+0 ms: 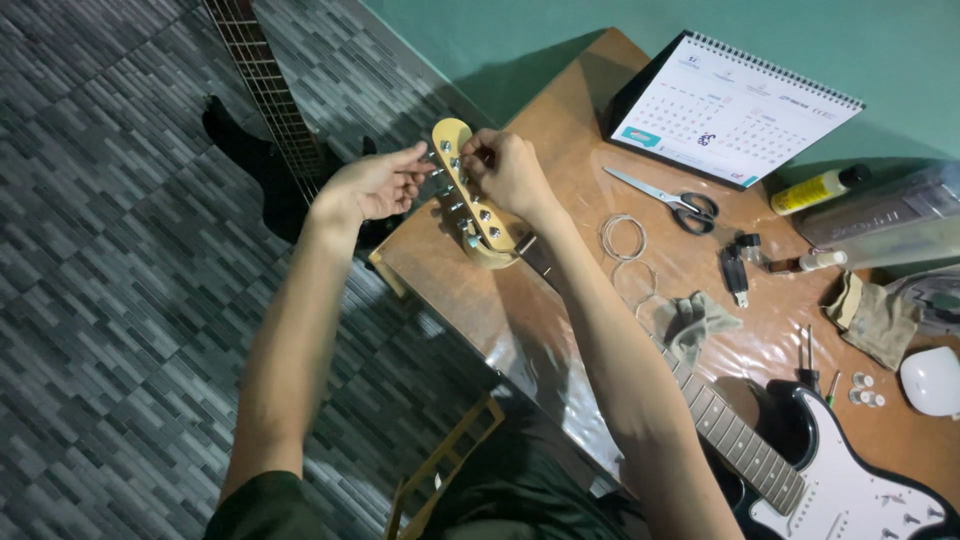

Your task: The person changes the strings on a black electric guitar. They thread the strings through the bridge, pull them taut, and wind them onto the tuning pegs at the headstock. The process is repeated for multiple strings.

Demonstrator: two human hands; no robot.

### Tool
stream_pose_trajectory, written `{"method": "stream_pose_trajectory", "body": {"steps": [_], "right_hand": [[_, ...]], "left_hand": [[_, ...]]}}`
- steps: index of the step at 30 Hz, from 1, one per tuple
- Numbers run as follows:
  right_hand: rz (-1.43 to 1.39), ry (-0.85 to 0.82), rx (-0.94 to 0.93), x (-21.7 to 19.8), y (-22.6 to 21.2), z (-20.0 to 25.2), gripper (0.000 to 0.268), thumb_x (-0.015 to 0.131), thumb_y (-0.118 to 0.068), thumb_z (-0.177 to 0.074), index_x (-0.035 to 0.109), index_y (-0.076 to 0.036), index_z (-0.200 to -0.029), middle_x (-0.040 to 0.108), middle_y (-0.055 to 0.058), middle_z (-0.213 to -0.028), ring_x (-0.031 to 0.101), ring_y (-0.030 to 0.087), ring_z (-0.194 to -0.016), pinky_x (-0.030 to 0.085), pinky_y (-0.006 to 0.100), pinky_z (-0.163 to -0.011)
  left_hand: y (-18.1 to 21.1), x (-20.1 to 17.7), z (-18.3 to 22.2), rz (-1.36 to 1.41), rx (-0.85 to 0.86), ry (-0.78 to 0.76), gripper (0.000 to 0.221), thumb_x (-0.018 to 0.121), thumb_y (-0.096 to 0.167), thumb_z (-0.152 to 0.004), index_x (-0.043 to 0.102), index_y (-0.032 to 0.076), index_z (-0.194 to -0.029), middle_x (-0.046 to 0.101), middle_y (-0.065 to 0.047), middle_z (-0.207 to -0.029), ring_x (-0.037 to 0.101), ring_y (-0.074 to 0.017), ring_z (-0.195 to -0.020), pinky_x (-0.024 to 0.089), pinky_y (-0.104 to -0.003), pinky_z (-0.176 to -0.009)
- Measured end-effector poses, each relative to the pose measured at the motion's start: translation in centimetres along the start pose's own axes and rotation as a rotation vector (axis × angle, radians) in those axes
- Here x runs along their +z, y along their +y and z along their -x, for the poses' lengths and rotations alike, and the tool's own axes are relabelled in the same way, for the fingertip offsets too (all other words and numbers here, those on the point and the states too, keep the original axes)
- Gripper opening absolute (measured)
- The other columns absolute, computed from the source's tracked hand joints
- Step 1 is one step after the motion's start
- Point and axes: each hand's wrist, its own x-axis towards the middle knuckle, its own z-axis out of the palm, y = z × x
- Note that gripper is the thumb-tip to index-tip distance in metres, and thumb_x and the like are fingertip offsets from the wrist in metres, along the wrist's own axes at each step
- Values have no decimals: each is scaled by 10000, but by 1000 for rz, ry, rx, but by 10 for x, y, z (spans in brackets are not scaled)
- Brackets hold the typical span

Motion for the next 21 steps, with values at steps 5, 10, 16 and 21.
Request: {"method": "stream_pose_trajectory", "body": {"steps": [5, 10, 16, 21], "right_hand": [[-3, 23, 19, -3, 0, 0, 128, 732, -175, -901, 756, -124, -1017, 769, 120, -857, 757, 333, -839, 593, 456, -761], [80, 16, -18, -4, -3, 2, 147, 739, -193, -896, 759, -138, -1030, 775, 110, -890, 756, 344, -871, 601, 466, -784], [139, -43, -72, -11, -7, 9, 193, 725, -155, -890, 751, -82, -1066, 773, 155, -921, 750, 388, -893, 593, 499, -802], [185, -86, -63, -42, 13, 26, 160, 720, -132, -887, 744, -71, -1033, 771, 150, -896, 751, 383, -872, 589, 510, -779]], "left_hand": [[-6, -10, -28, 65, -54, -47, 313, 858, 416, -831, 720, 161, -950, 599, 81, -833, 519, -69, -713, 370, -277, -669], [-13, 13, -12, -420, 560, 395, 196, 925, 196, -766, 776, 168, -891, 595, 70, -726, 592, -55, -642, 425, -173, -551], [-13, 25, 16, -435, 601, 354, 329, 744, 498, -933, 806, 175, -919, 729, 11, -789, 662, -63, -693, 508, -201, -596], [1, 25, 30, -105, 267, 128, 390, 745, 479, -936, 789, 92, -961, 643, 30, -768, 587, -56, -667, 477, -207, -639]]}}
